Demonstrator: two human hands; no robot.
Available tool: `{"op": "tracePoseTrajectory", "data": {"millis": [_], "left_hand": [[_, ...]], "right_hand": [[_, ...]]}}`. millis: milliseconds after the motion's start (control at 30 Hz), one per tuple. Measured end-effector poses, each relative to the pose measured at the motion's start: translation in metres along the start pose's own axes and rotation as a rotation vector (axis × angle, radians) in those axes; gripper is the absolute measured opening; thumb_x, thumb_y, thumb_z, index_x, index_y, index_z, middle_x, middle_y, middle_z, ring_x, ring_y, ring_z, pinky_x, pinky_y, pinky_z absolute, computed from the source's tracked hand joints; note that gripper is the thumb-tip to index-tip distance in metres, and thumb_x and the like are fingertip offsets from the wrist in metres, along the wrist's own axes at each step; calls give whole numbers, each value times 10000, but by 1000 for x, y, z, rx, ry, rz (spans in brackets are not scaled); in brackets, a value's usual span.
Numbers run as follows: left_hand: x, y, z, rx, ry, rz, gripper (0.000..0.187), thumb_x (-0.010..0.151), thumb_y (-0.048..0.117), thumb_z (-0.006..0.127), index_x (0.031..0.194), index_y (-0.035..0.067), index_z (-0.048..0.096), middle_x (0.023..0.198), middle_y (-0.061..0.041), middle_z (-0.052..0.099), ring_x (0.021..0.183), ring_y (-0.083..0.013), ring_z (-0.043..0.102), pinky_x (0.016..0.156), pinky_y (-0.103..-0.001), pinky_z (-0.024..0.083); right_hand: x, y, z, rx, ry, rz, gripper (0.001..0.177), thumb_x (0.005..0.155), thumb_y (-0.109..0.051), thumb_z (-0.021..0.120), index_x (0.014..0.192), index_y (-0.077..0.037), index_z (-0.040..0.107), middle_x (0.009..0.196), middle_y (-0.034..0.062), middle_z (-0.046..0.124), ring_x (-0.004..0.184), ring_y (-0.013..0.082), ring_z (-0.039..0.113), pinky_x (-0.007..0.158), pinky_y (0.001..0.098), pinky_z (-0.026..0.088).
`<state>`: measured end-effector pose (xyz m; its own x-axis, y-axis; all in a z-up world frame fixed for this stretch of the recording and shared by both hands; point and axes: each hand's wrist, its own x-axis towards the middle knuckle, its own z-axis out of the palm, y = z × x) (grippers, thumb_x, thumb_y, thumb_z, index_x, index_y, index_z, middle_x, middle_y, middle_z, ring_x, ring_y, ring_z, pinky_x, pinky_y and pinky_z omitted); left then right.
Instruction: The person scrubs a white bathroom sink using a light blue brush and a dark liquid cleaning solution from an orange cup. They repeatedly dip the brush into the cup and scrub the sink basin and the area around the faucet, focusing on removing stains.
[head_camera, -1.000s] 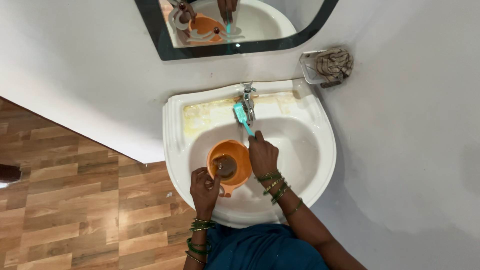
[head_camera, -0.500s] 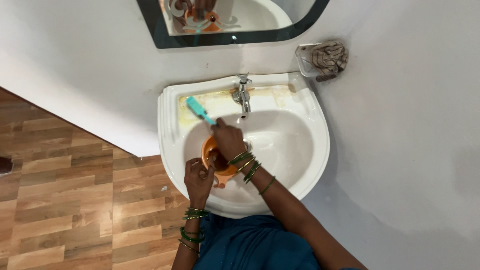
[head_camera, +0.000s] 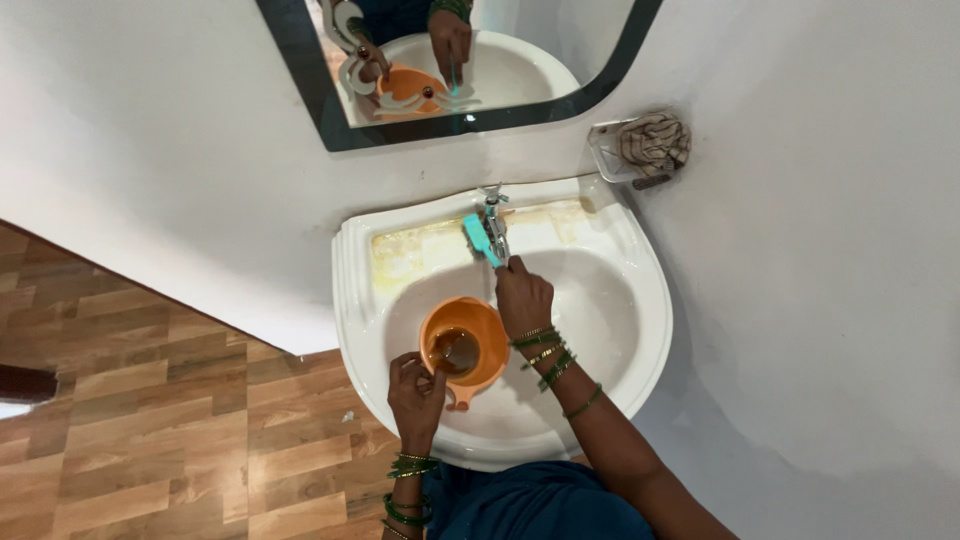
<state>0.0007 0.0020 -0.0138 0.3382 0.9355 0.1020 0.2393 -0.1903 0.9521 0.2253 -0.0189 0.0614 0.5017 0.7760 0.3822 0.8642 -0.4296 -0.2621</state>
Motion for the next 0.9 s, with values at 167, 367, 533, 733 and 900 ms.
{"op": "tracePoseTrajectory", "data": {"millis": [167,367,533,733,900], "left_hand": [[0,0,0,21,4,40,167,829,74,774,822,-58,672,1204,-141,624,923,-207,730,689,-303,695],[0,-2,1,39,18,27,188,838,71,770,775,-62,651,1184,-149,635,973,-233,729,687,-308,700],[0,1,1,37,45,62,194,832,72,777,766,-60,652,1179,-151,634,999,-243,728,711,-310,703],[1,5,0,21,19,10,162,841,81,776,840,-55,688,1199,-145,631,932,-235,739,712,-314,697],[-1,3,-1,-11,15,74,179,833,61,778,785,-67,662,1203,-155,625,988,-229,729,704,-306,704]], "right_hand": [[35,-15,39,43,-14,-129,47,799,-47,686,753,-39,683,933,153,667,682,349,683,613,462,541],[33,-68,56,313,-82,-270,76,829,-53,674,879,-45,729,873,133,669,681,338,674,639,451,537],[25,-61,49,200,-105,-223,56,818,-41,658,767,-41,681,965,146,680,667,317,683,644,442,554],[44,-2,30,-45,60,-149,71,789,-29,654,725,-59,661,1013,141,692,656,327,681,593,447,534],[41,-1,31,-309,-37,-151,89,774,-41,689,695,-82,677,972,136,707,619,263,704,515,382,524]]}}
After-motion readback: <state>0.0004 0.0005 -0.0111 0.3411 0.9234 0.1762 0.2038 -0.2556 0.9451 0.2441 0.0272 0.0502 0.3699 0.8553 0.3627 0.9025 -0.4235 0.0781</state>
